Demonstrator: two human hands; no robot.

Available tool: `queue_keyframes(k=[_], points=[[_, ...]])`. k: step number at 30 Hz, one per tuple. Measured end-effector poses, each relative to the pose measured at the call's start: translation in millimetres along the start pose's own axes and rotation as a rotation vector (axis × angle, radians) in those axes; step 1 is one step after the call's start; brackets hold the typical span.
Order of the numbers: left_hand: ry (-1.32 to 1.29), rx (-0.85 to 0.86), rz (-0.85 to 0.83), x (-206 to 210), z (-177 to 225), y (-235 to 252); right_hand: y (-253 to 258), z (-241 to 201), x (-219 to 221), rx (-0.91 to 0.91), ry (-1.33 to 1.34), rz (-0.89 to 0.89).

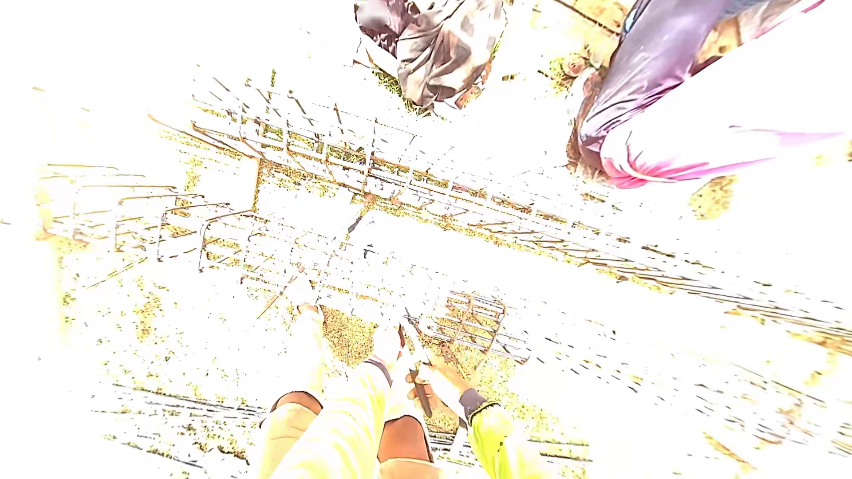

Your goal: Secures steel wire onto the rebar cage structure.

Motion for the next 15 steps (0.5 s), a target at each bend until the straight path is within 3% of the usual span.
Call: queue_keyframes(k=[3, 8, 15], points=[[-0.146, -0.012, 0.075, 4, -1, 6, 3, 5, 1, 0.014, 0.061, -0.029], [-0.538, -0.11, -0.153, 19, -20, 14, 2, 9, -7, -0.013, 0.155, -0.012], [-0.512, -0.17, -0.224, 14, -26, 22, 4, 19, 11, 0.086, 0.592, -0.283]])
Point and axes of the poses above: each hand's wrist, its own y-axis towards the middle knuckle, its own x-axis out of the palm, z = x × y, the point moved 10 cm from there along y, towards the middle knuckle, and after that the axes turned 2 degrees about -x, right-handed, at the moved point
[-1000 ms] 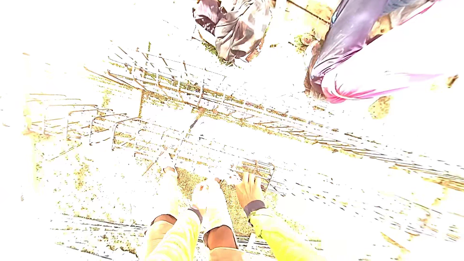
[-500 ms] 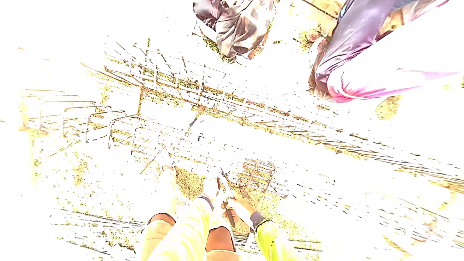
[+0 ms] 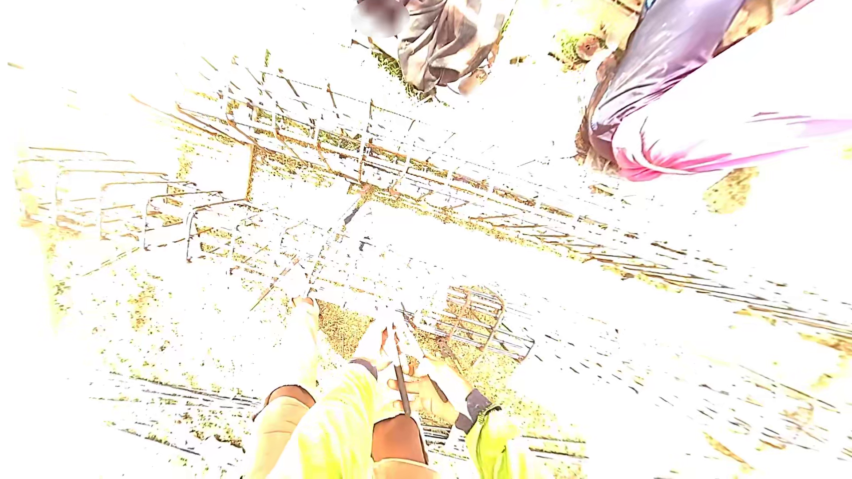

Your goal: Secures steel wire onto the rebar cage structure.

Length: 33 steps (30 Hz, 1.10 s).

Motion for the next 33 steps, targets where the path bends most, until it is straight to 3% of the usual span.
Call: queue_keyframes(k=[3, 5, 8, 10, 11, 13, 17, 20, 24, 27, 33], points=[[0.017, 0.011, -0.044, 0, 1, 7, -5, 1, 5, 0.02, 0.031, -0.103], [0.162, 0.121, 0.03, -3, 11, 9, -7, -2, 2, -0.011, 0.021, -0.119], [0.649, 0.366, 0.143, -5, 31, 11, -15, -13, -15, -0.107, -0.137, 0.002], [1.078, 0.474, 0.067, 15, 31, -3, -25, -31, -28, -0.183, -0.37, 0.177], [1.145, 0.524, 0.05, 22, 25, -10, -29, -40, -34, -0.202, -0.49, 0.262], [1.105, 0.561, 0.086, 23, 14, -24, -34, -49, -42, -0.203, -0.676, 0.368], [0.993, 0.506, 0.146, -9, 7, -42, -33, -46, -49, -0.213, -0.817, 0.375], [0.902, 0.458, 0.197, -32, 24, -65, -25, -48, -41, -0.39, -0.872, 0.361], [0.785, 0.472, 0.099, -47, 51, -79, -20, -50, -18, -0.601, -0.852, 0.435], [0.9, 0.469, 0.082, -46, 75, -97, -12, -41, -3, -0.714, -0.738, 0.483], [1.339, 0.66, 0.221, -39, 127, -123, -18, -17, 21, -0.653, -0.708, 0.472]])
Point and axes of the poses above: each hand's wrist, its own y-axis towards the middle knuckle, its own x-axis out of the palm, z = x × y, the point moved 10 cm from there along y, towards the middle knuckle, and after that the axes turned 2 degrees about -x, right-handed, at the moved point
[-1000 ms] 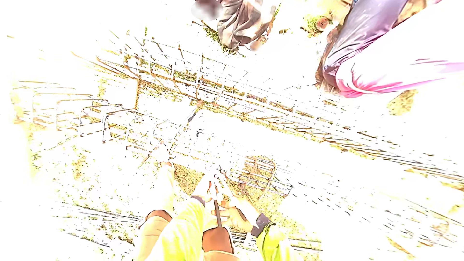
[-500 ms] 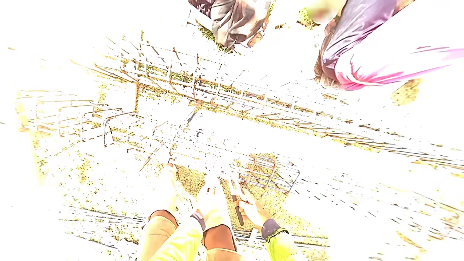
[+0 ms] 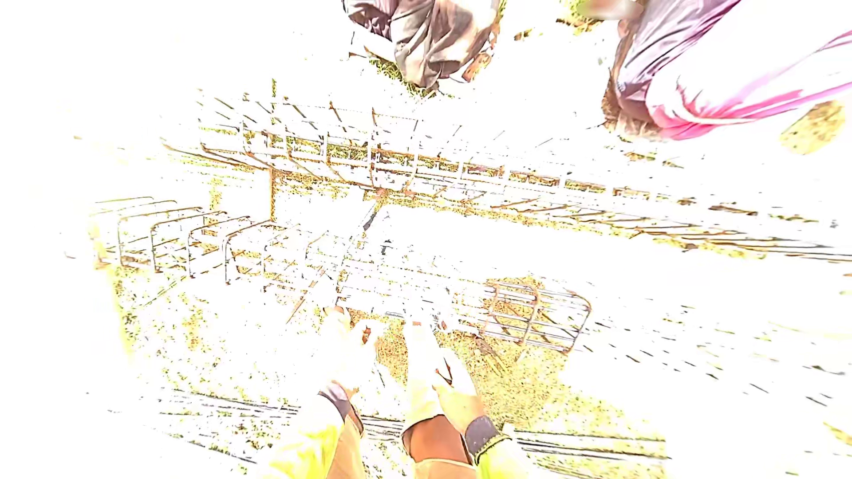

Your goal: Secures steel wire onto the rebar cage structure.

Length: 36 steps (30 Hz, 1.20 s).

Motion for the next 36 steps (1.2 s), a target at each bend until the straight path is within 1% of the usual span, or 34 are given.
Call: queue_keyframes(k=[2, 4, 7, 9, 13, 15, 17, 20, 25, 29, 31, 32, 34, 36], points=[[0.018, -0.008, 0.029, -7, 1, 3, -16, 1, 4, 0.092, 0.005, -0.054], [-0.047, -0.052, 0.027, -11, 3, 2, -32, -1, 12, 0.159, 0.025, -0.143], [-0.168, -0.047, -0.004, -15, 13, -1, -48, -9, 27, 0.122, 0.147, -0.268], [-0.165, -0.043, -0.012, -18, 19, -3, -49, -9, 32, 0.104, 0.233, -0.292], [-0.176, -0.025, -0.026, -21, 19, -5, -48, -5, 38, 0.137, 0.334, -0.363], [-0.165, -0.034, -0.017, -23, 15, -5, -46, -6, 42, 0.1, 0.369, -0.426], [-0.18, -0.041, -0.01, -25, 12, -5, -44, -10, 43, 0.062, 0.349, -0.453], [-0.196, -0.044, -0.022, -25, 11, -5, -39, -16, 43, 0.019, 0.261, -0.45], [-0.212, -0.036, -0.026, -25, 16, -10, -35, -17, 39, -0.023, 0.198, -0.421], [-0.234, -0.042, -0.041, -22, 20, -10, -37, -14, 34, 0.044, 0.163, -0.376], [-0.257, -0.024, -0.032, -20, 16, -7, -38, -13, 31, 0.053, 0.137, -0.352], [-0.289, -0.014, -0.04, -17, 11, -5, -37, -13, 27, 0.024, 0.089, -0.313], [-0.454, -0.038, -0.078, -11, 9, -4, -38, -21, 17, -0.053, -0.065, -0.218], [-0.633, -0.127, -0.123, -5, 12, -11, -38, -29, 7, -0.128, -0.266, -0.131]])
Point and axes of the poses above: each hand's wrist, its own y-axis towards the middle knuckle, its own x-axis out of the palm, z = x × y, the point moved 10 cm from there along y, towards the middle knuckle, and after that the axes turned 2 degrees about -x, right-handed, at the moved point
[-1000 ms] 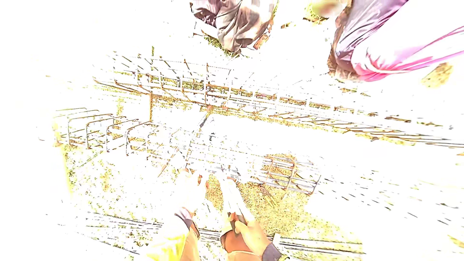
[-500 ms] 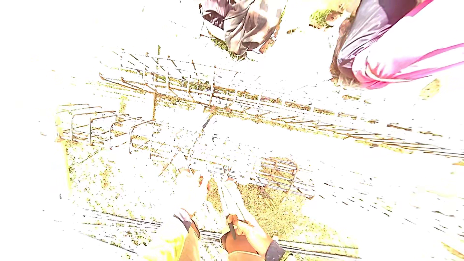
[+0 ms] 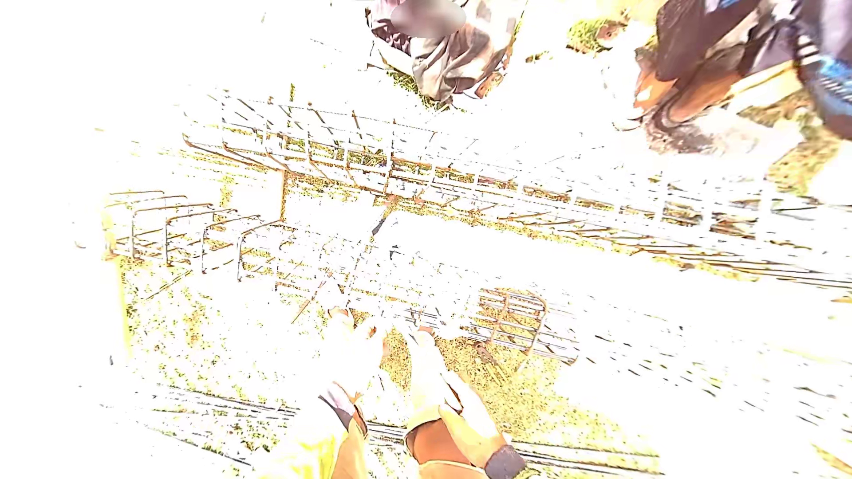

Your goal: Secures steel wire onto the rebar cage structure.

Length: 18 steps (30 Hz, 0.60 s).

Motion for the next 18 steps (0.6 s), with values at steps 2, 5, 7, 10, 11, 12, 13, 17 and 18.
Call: queue_keyframes(k=[2, 5, 7, 10, 11, 12, 13, 17, 18], points=[[-0.139, -0.103, 0.01, 6, 0, -12, 2, -5, -20, -0.021, -0.282, 0.131], [-0.302, -0.278, -0.057, 16, -5, -29, 10, 2, -52, 0.115, -0.525, 0.199], [-0.444, -0.401, -0.184, 26, -10, -38, 11, -4, -72, -0.049, -0.625, 0.301], [-0.362, -0.395, -0.383, 38, -21, -42, 7, -8, -102, -0.368, -0.715, 0.43], [-0.227, -0.336, -0.419, 35, -18, -44, 3, -15, -109, -0.545, -0.788, 0.489], [-0.121, -0.341, -0.382, 33, -12, -49, -1, -21, -116, -0.697, -0.842, 0.527], [0.038, -0.349, -0.299, 31, 4, -61, -3, -27, -122, -0.814, -0.877, 0.54], [0.439, -0.128, -0.472, 39, 56, -65, -5, -53, -136, -1.014, -0.951, 0.447], [0.471, -0.074, -0.467, 39, 63, -64, -4, -56, -136, -1.024, -0.956, 0.405]])
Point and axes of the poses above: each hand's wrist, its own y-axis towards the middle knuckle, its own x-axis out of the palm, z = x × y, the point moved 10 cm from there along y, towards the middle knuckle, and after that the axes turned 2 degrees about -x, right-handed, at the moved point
